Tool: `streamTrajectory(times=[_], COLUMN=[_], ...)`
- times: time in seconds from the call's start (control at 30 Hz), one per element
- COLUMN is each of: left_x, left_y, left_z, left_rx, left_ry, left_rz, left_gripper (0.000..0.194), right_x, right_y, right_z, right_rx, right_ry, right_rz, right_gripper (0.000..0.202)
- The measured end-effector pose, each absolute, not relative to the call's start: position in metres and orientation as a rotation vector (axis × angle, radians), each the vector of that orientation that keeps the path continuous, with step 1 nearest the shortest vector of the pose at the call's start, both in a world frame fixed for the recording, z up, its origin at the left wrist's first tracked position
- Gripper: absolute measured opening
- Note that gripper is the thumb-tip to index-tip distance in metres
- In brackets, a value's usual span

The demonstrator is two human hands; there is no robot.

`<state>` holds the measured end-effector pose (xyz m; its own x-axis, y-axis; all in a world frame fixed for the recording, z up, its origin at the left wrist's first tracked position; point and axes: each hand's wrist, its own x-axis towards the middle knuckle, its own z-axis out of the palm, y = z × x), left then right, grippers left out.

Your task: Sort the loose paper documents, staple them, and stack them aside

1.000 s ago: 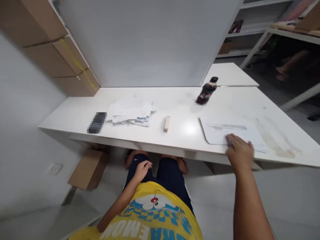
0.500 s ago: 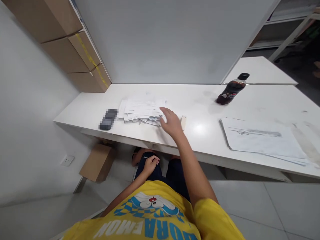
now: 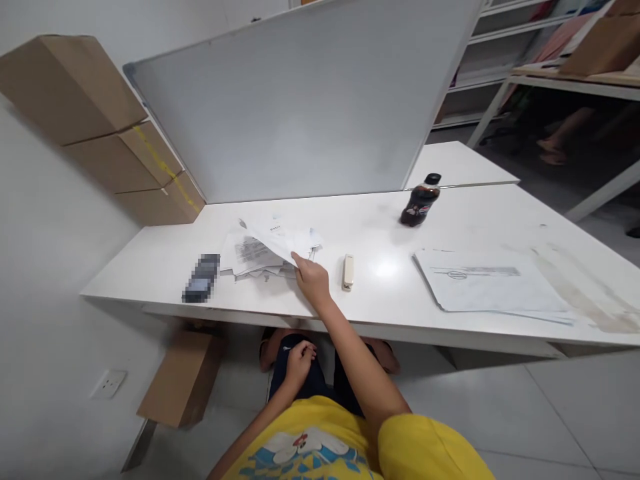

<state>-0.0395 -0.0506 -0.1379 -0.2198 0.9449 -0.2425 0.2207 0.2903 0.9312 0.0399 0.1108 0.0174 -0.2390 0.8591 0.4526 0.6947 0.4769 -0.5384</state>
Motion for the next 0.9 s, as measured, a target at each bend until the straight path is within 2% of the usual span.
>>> streamTrajectory(times=[0.1, 0.27, 0.37, 0.47, 0.73, 0.9], left_x=[-0.038, -0.031, -0.03, -0.03, -0.054, -0.076], left_y=[-0.055, -0.038, -0.021, -0.018, -0.011, 0.004], left_z=[-0.11, -0.033, -0.005, 0.007, 0.045, 0.049], left_rx=[1.037, 0.867, 0.633, 0.588, 0.208, 0.366], left_ry=[1.59, 1.325, 1.109, 0.985, 0.798, 0.945], left_rz=[1.119, 1.482, 1.475, 1.431, 1.392, 1.277], left_gripper=[0.032, 0.038, 0.048, 0.047, 0.038, 0.041], right_x=[0.061, 0.097, 0.117, 0.131, 0.14, 0.16], right_y=[0.068, 0.027, 0.023, 0.02, -0.001, 0.002], right_z=[0.006, 0.002, 0.015, 0.025, 0.015, 0.011], right_rx=[-1.26, -1.176, -1.017, -0.995, -1.011, -1.08], right_ry=[-1.693, -1.067, -0.751, -0.671, -0.667, -0.826], right_rz=[0.619, 1.114, 1.294, 1.487, 1.572, 1.579], right_gripper=[0.037, 0.038, 0.036, 0.037, 0.037, 0.03])
